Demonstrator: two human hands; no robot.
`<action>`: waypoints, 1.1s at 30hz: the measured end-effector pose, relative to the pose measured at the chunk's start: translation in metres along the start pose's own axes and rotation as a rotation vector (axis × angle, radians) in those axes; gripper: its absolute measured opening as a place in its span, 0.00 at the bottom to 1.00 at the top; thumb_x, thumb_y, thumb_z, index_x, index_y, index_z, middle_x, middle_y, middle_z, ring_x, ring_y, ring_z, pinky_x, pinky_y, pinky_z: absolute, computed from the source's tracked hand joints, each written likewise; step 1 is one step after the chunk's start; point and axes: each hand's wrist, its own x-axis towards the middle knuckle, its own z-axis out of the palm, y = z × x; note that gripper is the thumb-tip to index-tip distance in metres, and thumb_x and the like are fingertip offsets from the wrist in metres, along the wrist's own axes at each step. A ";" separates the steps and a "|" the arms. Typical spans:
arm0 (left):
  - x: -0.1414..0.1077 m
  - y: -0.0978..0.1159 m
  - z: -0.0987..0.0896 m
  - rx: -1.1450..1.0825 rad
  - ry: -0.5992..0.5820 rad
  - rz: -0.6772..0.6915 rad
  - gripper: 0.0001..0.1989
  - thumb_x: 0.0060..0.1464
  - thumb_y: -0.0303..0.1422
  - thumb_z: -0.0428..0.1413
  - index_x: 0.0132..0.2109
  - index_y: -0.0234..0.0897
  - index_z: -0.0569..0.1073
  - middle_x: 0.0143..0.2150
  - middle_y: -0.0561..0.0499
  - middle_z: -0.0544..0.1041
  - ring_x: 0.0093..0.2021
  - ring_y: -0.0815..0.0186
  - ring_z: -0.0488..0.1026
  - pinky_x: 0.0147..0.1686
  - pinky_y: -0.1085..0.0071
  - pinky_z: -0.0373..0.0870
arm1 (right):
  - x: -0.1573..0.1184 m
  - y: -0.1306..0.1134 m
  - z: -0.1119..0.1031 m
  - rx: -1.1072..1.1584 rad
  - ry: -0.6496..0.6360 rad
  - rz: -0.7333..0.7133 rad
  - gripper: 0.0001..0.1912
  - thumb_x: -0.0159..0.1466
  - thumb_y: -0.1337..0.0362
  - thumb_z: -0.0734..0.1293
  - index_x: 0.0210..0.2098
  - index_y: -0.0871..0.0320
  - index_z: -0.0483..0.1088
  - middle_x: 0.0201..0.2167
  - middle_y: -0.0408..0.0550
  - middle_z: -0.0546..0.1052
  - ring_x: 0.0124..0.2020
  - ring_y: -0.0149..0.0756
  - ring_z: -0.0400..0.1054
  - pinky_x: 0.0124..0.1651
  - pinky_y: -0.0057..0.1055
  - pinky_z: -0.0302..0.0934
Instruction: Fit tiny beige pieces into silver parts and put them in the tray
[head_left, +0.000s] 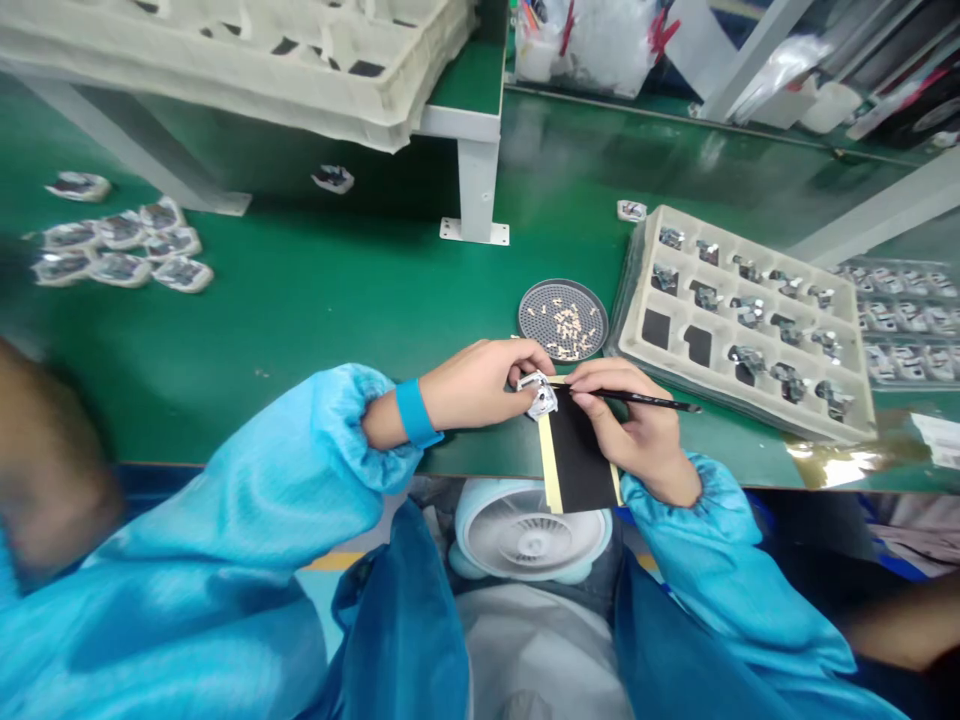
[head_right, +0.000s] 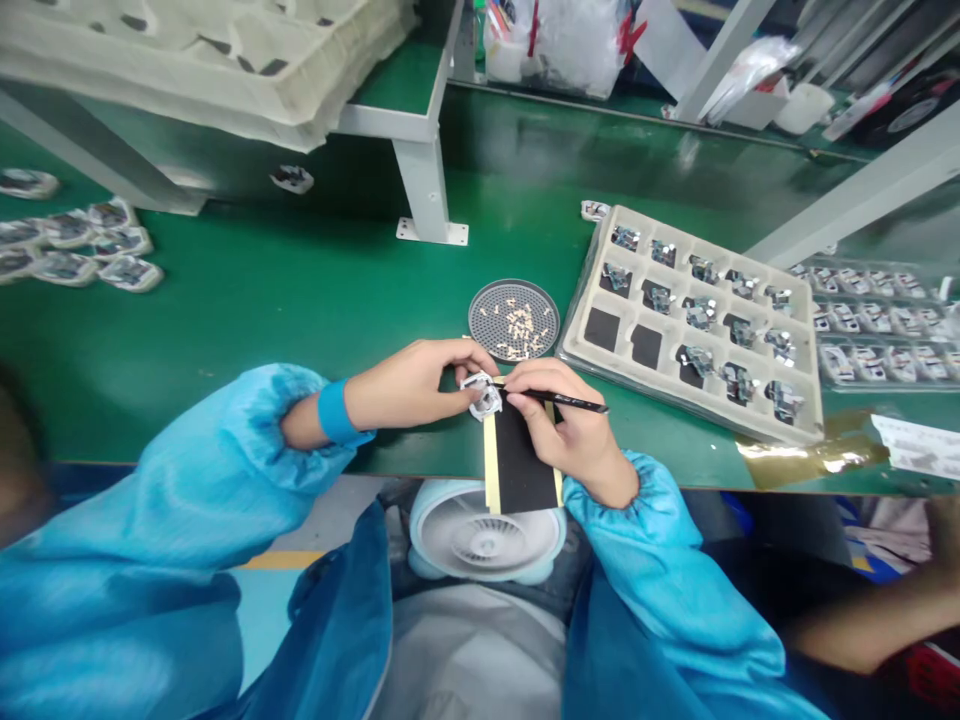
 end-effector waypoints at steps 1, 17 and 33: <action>0.000 -0.001 -0.001 -0.003 -0.015 0.009 0.16 0.51 0.27 0.59 0.48 0.38 0.77 0.41 0.52 0.80 0.38 0.66 0.74 0.40 0.70 0.69 | 0.000 0.000 0.000 0.011 -0.004 -0.001 0.12 0.64 0.75 0.69 0.44 0.53 0.75 0.41 0.51 0.80 0.44 0.43 0.76 0.48 0.44 0.72; 0.001 0.004 -0.016 0.028 -0.181 0.026 0.22 0.52 0.25 0.60 0.55 0.38 0.75 0.48 0.49 0.79 0.44 0.64 0.74 0.45 0.69 0.68 | -0.009 -0.001 -0.007 0.056 -0.014 0.036 0.16 0.62 0.76 0.70 0.46 0.54 0.75 0.41 0.51 0.79 0.44 0.43 0.75 0.47 0.43 0.71; 0.002 0.001 -0.014 -0.059 -0.122 0.021 0.12 0.56 0.30 0.62 0.48 0.37 0.77 0.39 0.51 0.79 0.37 0.67 0.73 0.38 0.71 0.67 | -0.015 0.002 -0.002 0.172 0.168 0.177 0.09 0.63 0.72 0.72 0.40 0.53 0.75 0.39 0.49 0.81 0.42 0.42 0.78 0.47 0.44 0.74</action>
